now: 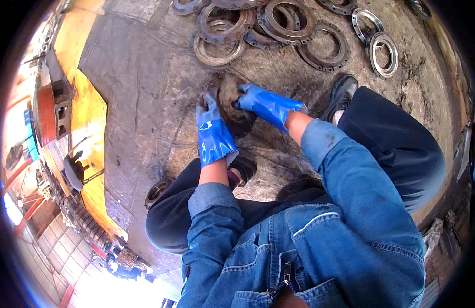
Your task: The person sits on the floor and cleans a pile of rusty metal rings using a grey cloth. They pick up individual rings, wipe them thoroughly, and place them into a separate stack. The process is repeated for multiple rings throughout the clip.
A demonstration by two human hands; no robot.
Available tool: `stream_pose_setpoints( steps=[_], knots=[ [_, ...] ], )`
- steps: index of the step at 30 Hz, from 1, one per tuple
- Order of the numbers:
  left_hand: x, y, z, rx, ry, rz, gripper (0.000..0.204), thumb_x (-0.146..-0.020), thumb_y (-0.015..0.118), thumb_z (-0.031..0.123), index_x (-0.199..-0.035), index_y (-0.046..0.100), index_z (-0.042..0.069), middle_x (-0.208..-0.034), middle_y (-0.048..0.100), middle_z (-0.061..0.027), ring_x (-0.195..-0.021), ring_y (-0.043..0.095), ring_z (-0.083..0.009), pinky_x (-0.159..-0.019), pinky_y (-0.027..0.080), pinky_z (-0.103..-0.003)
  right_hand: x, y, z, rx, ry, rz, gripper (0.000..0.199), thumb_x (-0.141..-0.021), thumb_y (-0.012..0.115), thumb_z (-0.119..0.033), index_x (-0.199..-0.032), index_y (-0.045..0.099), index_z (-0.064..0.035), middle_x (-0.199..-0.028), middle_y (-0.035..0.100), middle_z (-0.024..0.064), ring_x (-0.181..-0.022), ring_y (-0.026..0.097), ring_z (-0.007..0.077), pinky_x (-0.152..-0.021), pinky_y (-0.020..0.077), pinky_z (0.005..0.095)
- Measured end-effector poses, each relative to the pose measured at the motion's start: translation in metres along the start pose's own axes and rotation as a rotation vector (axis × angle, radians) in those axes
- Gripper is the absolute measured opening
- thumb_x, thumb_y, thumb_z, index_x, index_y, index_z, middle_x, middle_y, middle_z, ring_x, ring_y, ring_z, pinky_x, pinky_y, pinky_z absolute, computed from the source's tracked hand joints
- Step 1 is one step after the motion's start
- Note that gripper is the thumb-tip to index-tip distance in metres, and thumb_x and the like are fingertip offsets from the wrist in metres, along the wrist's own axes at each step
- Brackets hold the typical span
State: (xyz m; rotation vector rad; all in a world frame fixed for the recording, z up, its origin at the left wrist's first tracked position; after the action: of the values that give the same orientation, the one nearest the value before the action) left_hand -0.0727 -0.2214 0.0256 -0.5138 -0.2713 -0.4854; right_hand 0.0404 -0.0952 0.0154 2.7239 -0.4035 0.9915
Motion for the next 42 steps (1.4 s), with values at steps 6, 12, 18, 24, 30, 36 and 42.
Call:
stream_pose_setpoints(
  steps=[6,12,18,24,30,36,42],
  knots=[
    [-0.006,-0.003,-0.009,-0.027,-0.013,0.013,0.042,-0.098,0.052,0.032,-0.116,0.061,-0.005,-0.107,0.067,-0.0141,-0.096,0.061,-0.0207,-0.083,0.049,-0.033,0.000,0.004,-0.007,1.160,-0.491,-0.184,0.048,-0.074,0.065,-0.018,-0.122,0.060,-0.0126,-0.117,0.063,0.0108,-0.098,0.064,0.0333,-0.078,0.0550,0.0439],
    [-0.010,-0.002,-0.017,-0.012,-0.066,-0.043,0.044,-0.098,0.051,0.035,-0.117,0.061,-0.004,-0.108,0.068,-0.0139,-0.096,0.061,-0.0201,-0.085,0.048,-0.033,-0.035,-0.022,0.027,1.263,-0.831,0.030,0.027,-0.088,0.051,-0.023,-0.112,0.064,-0.0174,-0.118,0.062,0.0130,-0.100,0.063,0.0305,-0.074,0.0550,0.0440],
    [-0.011,0.010,-0.004,-0.069,-0.041,-0.043,0.042,-0.098,0.052,0.034,-0.112,0.063,-0.004,-0.104,0.068,-0.0131,-0.092,0.062,-0.0210,-0.081,0.049,-0.034,0.008,-0.008,0.015,0.959,-0.183,-0.005,0.048,-0.078,0.059,-0.010,-0.125,0.061,-0.0180,-0.133,0.056,0.0135,-0.106,0.062,0.0254,-0.080,0.0536,0.0418],
    [0.011,0.004,0.012,-0.117,0.068,-0.026,0.047,-0.097,0.053,0.037,-0.116,0.061,-0.005,-0.105,0.068,-0.0179,-0.094,0.064,-0.0243,-0.083,0.049,-0.036,0.017,0.005,0.039,-0.327,0.258,-0.016,0.042,-0.080,0.062,-0.012,-0.121,0.064,-0.0024,-0.121,0.063,0.0146,-0.107,0.060,0.0252,-0.088,0.0488,0.0393],
    [0.013,0.018,-0.006,-0.056,0.028,-0.158,0.056,-0.097,0.049,0.045,-0.121,0.058,-0.005,-0.112,0.066,-0.0216,-0.105,0.062,-0.0307,-0.088,0.047,-0.038,0.035,-0.086,0.016,-0.688,0.114,0.112,0.028,-0.087,0.062,-0.015,-0.109,0.067,0.0007,-0.102,0.069,0.0157,-0.087,0.068,0.0275,-0.081,0.0556,0.0431],
    [0.032,-0.001,-0.008,-0.180,-0.035,-0.236,0.059,-0.097,0.043,0.049,-0.122,0.059,-0.002,-0.110,0.067,-0.0196,-0.103,0.063,-0.0291,-0.090,0.046,-0.037,0.185,-0.189,-0.134,0.032,-0.318,0.203,0.040,-0.082,0.068,-0.020,-0.117,0.064,-0.0008,-0.108,0.067,0.0148,-0.094,0.065,0.0238,-0.083,0.0533,0.0375],
    [0.047,-0.007,0.037,-0.652,0.105,-0.225,0.062,-0.098,0.037,0.053,-0.123,0.061,0.001,-0.109,0.068,-0.0177,-0.102,0.064,-0.0275,-0.092,0.045,-0.037,0.288,-0.162,-0.150,-0.016,-0.563,0.513,0.071,-0.078,0.076,-0.015,-0.137,0.043,0.0062,-0.117,0.064,0.0146,-0.101,0.063,0.0218,-0.091,0.0496,0.0305]
  ],
)
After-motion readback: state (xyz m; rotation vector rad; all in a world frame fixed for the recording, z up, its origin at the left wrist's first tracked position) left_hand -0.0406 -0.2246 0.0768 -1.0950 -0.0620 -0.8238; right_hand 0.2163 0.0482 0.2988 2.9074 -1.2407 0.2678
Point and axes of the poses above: each hand's wrist, its own x-axis away from the middle knuckle, its own y-axis out of the palm, z = x × y, the point moved 3 cm from there along -x, towards the middle knuckle
